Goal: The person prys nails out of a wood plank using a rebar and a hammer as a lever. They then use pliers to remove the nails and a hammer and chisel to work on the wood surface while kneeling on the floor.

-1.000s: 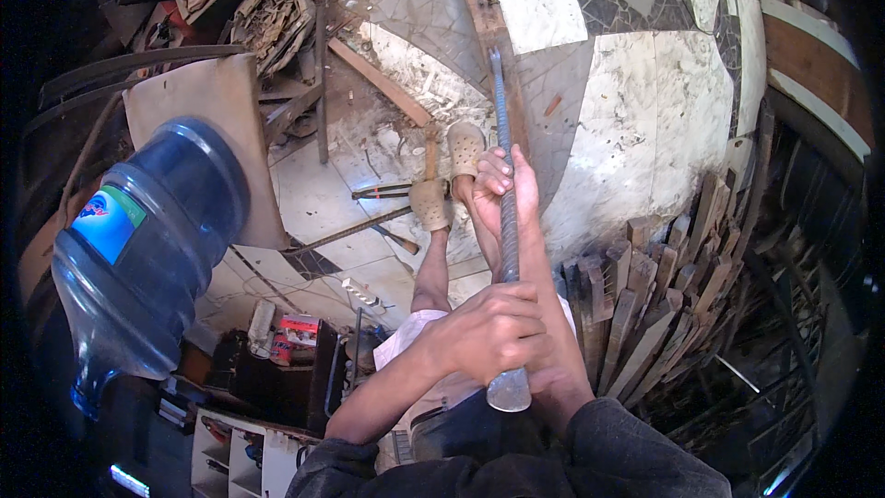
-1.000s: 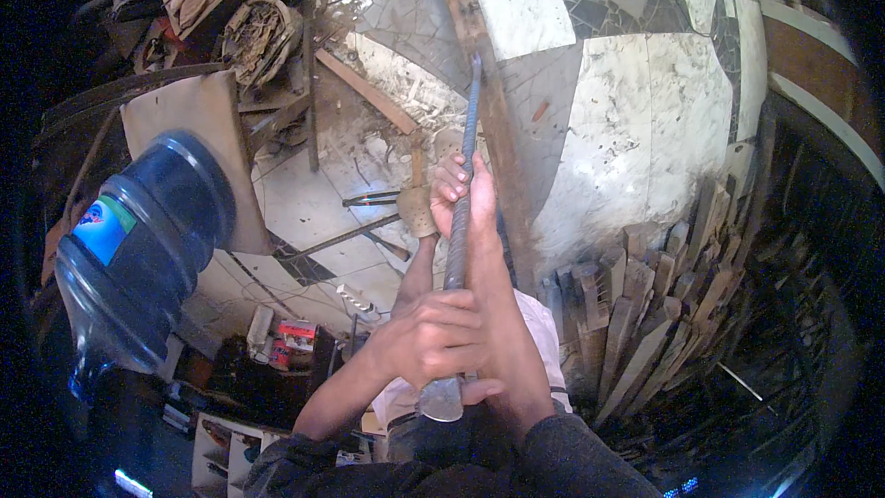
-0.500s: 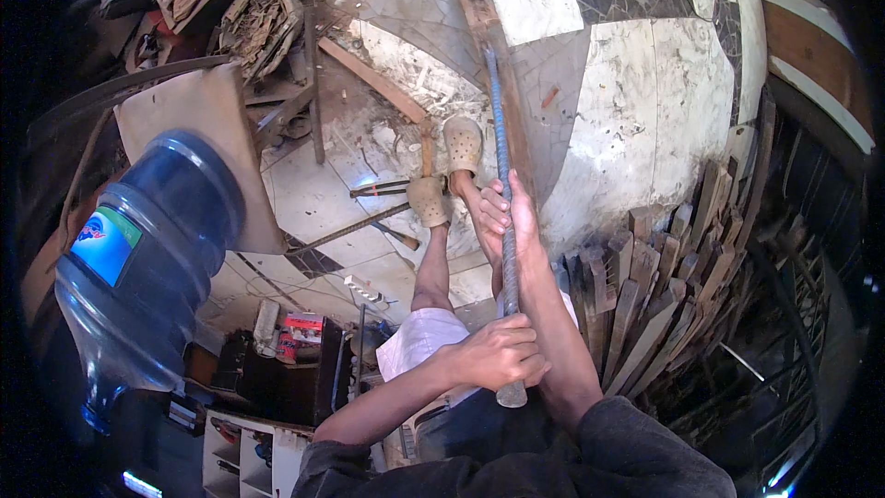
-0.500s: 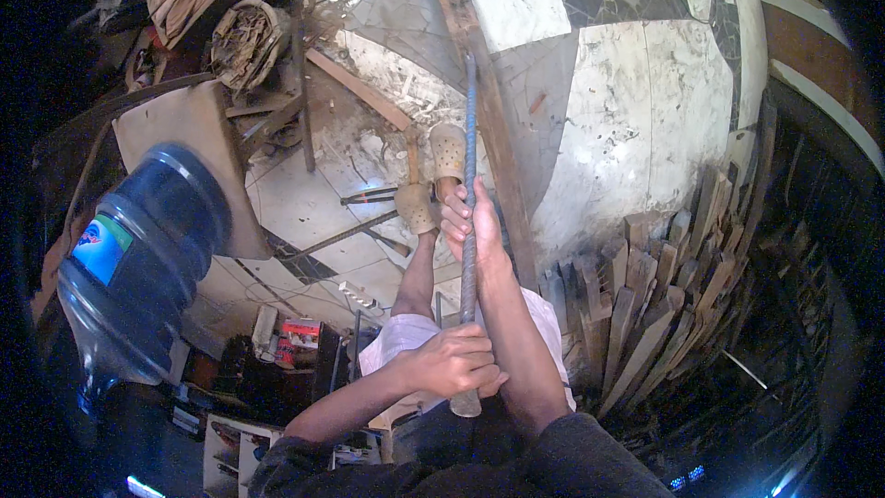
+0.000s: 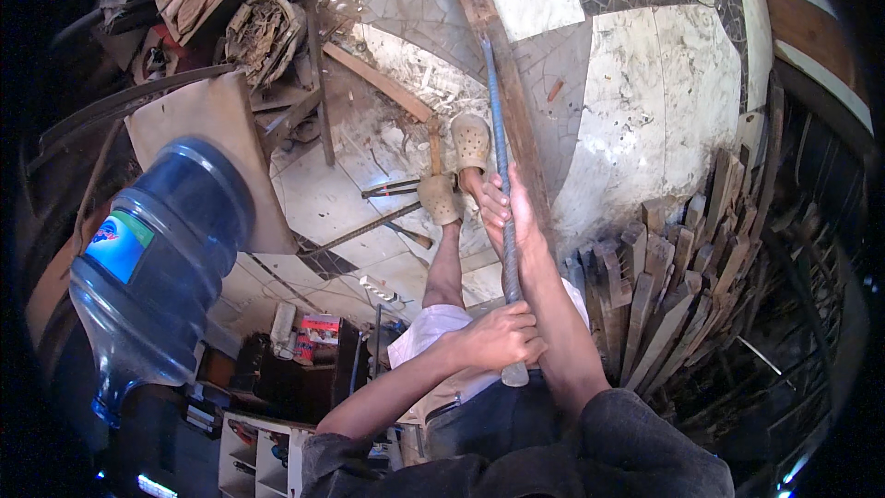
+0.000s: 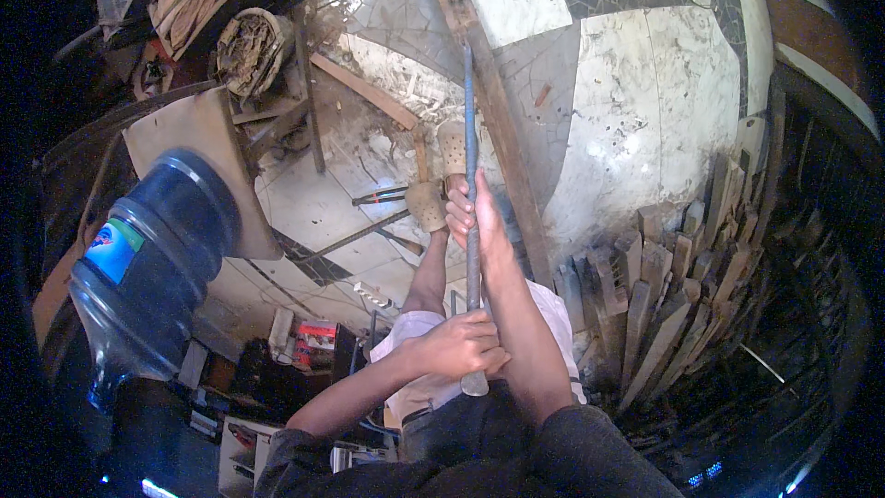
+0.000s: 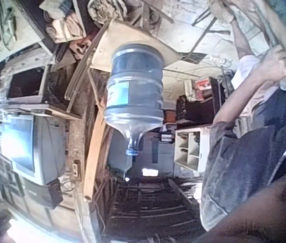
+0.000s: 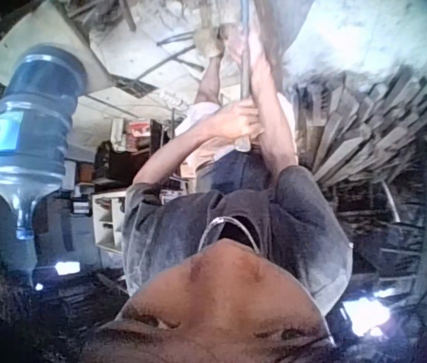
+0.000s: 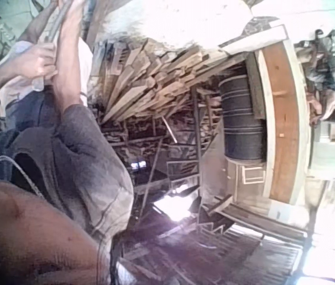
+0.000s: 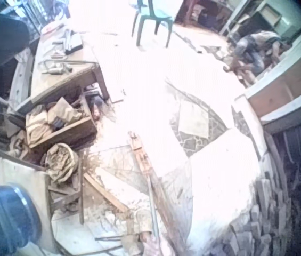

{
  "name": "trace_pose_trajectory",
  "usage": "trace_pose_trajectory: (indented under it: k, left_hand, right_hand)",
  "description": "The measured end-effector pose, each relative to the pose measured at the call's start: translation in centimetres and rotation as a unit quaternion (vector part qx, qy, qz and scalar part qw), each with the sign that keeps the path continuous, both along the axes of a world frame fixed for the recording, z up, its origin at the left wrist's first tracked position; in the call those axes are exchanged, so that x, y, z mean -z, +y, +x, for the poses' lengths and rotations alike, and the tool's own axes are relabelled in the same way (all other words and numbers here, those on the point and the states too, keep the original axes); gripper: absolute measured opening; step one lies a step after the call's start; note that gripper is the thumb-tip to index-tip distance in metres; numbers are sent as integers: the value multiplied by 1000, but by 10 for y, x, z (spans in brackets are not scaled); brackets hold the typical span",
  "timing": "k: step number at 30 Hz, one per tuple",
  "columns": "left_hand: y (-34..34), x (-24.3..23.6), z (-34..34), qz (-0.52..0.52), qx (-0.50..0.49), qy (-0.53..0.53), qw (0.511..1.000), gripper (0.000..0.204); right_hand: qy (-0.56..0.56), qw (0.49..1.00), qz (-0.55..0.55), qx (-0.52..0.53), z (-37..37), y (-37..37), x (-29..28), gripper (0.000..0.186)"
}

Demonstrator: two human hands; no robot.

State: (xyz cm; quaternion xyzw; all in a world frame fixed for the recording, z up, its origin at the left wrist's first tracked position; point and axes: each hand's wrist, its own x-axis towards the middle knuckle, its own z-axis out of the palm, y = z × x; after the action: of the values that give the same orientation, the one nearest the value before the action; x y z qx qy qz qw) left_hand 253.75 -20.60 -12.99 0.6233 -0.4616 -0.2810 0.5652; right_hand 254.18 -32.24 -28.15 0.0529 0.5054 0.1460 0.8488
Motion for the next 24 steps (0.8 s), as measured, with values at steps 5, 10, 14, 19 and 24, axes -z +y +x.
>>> trace_pose_trajectory:
  k: [5,10,14,19,24]
  left_hand:
    - [18,28,-39,40,78,-46,995,9]
    - [14,54,-76,8,58,-73,996,8]
    - [5,46,-54,-11,52,-52,997,9]
    - [-15,46,-39,-3,263,-114,958,15]
    - [-27,72,-97,65,305,-129,941,15]
  right_hand:
    - [14,983,-111,-142,-23,3,13,46]
    - [42,921,-229,-312,-34,-3,21,49]
    - [35,951,-166,-257,-24,-11,32,51]
    - [29,933,-165,-320,-31,-28,22,55]
    - [2,695,-378,-611,-68,-69,-33,66]
